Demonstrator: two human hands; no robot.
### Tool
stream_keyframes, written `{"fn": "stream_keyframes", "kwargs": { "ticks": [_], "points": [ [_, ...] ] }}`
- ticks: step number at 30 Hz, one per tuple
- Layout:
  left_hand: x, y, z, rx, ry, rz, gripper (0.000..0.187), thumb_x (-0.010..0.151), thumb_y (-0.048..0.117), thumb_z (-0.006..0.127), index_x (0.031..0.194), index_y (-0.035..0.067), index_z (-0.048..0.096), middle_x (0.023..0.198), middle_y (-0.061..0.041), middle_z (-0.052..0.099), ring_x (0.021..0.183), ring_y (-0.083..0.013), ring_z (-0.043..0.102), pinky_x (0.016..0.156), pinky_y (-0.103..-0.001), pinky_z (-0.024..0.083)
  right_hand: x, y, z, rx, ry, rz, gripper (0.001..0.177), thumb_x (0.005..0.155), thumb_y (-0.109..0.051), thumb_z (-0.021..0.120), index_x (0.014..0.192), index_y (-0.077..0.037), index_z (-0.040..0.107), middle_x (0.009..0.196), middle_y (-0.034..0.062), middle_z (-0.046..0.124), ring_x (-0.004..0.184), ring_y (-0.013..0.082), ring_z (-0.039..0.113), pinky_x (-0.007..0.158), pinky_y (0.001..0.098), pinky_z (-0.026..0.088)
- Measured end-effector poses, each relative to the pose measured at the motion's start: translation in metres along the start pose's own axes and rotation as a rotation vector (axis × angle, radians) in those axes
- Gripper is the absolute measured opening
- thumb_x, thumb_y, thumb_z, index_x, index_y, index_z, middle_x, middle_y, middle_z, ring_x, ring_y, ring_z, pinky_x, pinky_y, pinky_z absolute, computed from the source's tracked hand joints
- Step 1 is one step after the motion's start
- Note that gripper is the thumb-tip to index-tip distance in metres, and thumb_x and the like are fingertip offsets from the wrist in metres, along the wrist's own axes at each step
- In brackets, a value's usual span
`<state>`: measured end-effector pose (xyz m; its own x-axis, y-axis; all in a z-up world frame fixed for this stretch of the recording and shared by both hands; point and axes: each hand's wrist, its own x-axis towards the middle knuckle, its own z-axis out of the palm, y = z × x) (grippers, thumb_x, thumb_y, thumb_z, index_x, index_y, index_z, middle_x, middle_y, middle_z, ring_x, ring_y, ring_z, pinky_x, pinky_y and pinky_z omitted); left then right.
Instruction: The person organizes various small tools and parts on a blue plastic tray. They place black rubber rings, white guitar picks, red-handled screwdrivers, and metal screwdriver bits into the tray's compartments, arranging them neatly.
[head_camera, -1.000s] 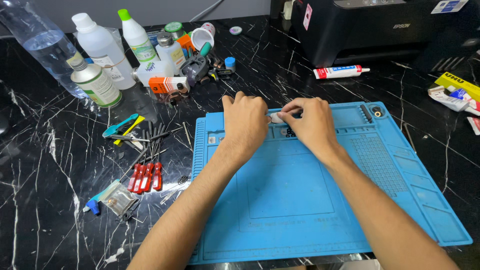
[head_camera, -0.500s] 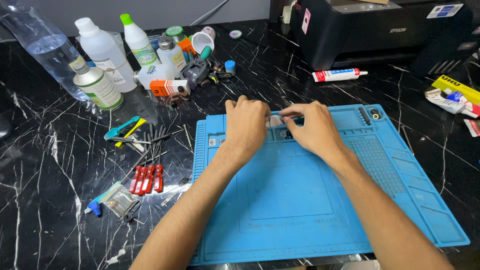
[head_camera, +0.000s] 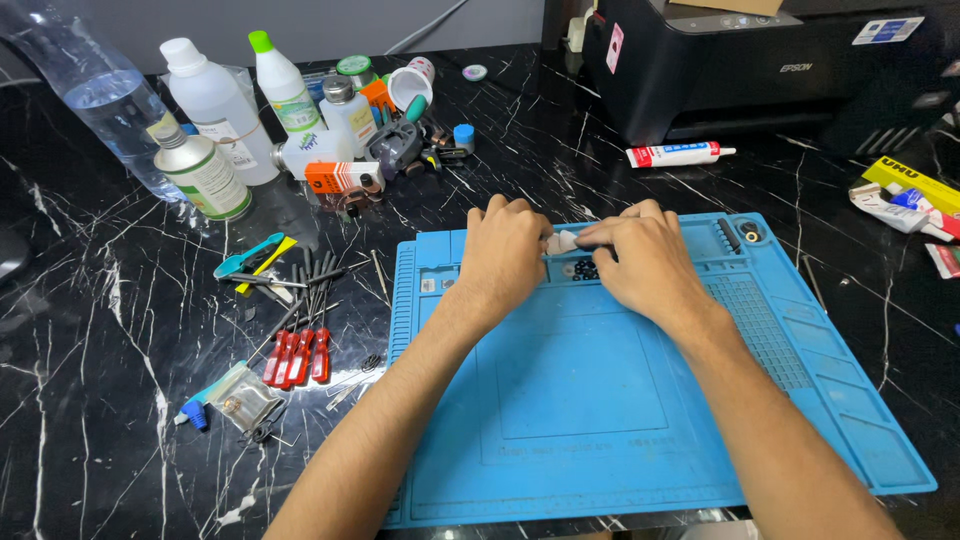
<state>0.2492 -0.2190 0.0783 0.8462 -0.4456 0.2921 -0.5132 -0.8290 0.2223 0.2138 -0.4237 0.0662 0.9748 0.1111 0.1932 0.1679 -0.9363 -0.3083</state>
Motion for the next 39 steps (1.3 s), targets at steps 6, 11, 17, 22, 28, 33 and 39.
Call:
{"fn": "stream_keyframes", "kwargs": {
  "ticks": [6,11,17,22,28,33,39],
  "points": [
    [0.000,0.001,0.005,0.037,-0.013,0.028,0.016,0.105,0.019,0.081,0.116,0.019,0.093,0.113,-0.009,0.082,0.114,-0.0262,0.067,0.106,-0.050,0.050,0.000,0.001,0.003,-0.044,0.011,0.000,0.030,0.103,-0.013,0.071,0.119,-0.024,0.093,0.127,-0.0023,0.088,0.131,0.0272,0.063,0.114,0.0471,0.044],
    [-0.007,0.004,-0.009,0.194,-0.005,0.099,0.015,0.104,0.021,0.082,0.112,0.021,0.094,0.120,-0.008,0.081,0.118,-0.0252,0.064,0.108,-0.050,0.046,0.000,0.005,0.004,-0.052,0.015,-0.020,0.033,0.104,-0.014,0.069,0.126,-0.023,0.091,0.133,0.0005,0.086,0.130,0.0267,0.062,0.112,0.0475,0.044],
    [-0.008,-0.004,-0.002,0.183,-0.006,0.124,0.022,0.102,0.015,0.080,0.117,0.025,0.093,0.124,-0.005,0.079,0.117,-0.0240,0.062,0.108,-0.050,0.045,-0.005,-0.015,-0.008,-0.013,-0.033,-0.075,0.038,0.105,-0.009,0.066,0.131,-0.023,0.089,0.140,0.0034,0.083,0.134,0.0289,0.060,0.113,0.0498,0.044],
    [-0.008,-0.010,0.005,0.177,0.003,0.138,0.026,0.103,0.013,0.078,0.120,0.025,0.093,0.124,-0.004,0.077,0.117,-0.0238,0.061,0.109,-0.050,0.044,-0.003,-0.005,-0.003,-0.071,-0.031,-0.067,0.033,0.105,-0.013,0.067,0.125,-0.021,0.091,0.136,0.0029,0.084,0.132,0.0270,0.059,0.112,0.0479,0.043],
    [-0.006,-0.014,0.008,0.276,0.040,0.187,0.021,0.100,0.015,0.083,0.115,0.025,0.093,0.125,-0.003,0.078,0.119,-0.0226,0.060,0.112,-0.050,0.042,-0.001,0.003,0.004,-0.150,-0.017,-0.077,0.030,0.105,-0.017,0.068,0.124,-0.020,0.091,0.136,0.0035,0.083,0.134,0.0271,0.058,0.113,0.0476,0.043],
    [-0.011,-0.012,-0.001,0.254,0.045,0.159,0.030,0.099,0.008,0.082,0.124,0.023,0.090,0.127,-0.003,0.077,0.121,-0.0222,0.061,0.110,-0.049,0.043,-0.002,0.008,0.002,-0.185,0.044,-0.089,0.030,0.104,-0.015,0.067,0.120,-0.019,0.092,0.128,0.0024,0.084,0.130,0.0261,0.059,0.110,0.0469,0.044],
    [-0.014,-0.008,0.002,0.155,-0.016,0.176,0.043,0.095,0.002,0.080,0.132,0.023,0.087,0.136,-0.004,0.072,0.127,-0.0254,0.059,0.114,-0.052,0.044,-0.003,0.027,-0.007,-0.254,0.336,-0.214,0.037,0.107,0.003,0.066,0.116,-0.022,0.092,0.116,0.0002,0.085,0.120,0.0273,0.062,0.105,0.0459,0.047]
  ]
}}
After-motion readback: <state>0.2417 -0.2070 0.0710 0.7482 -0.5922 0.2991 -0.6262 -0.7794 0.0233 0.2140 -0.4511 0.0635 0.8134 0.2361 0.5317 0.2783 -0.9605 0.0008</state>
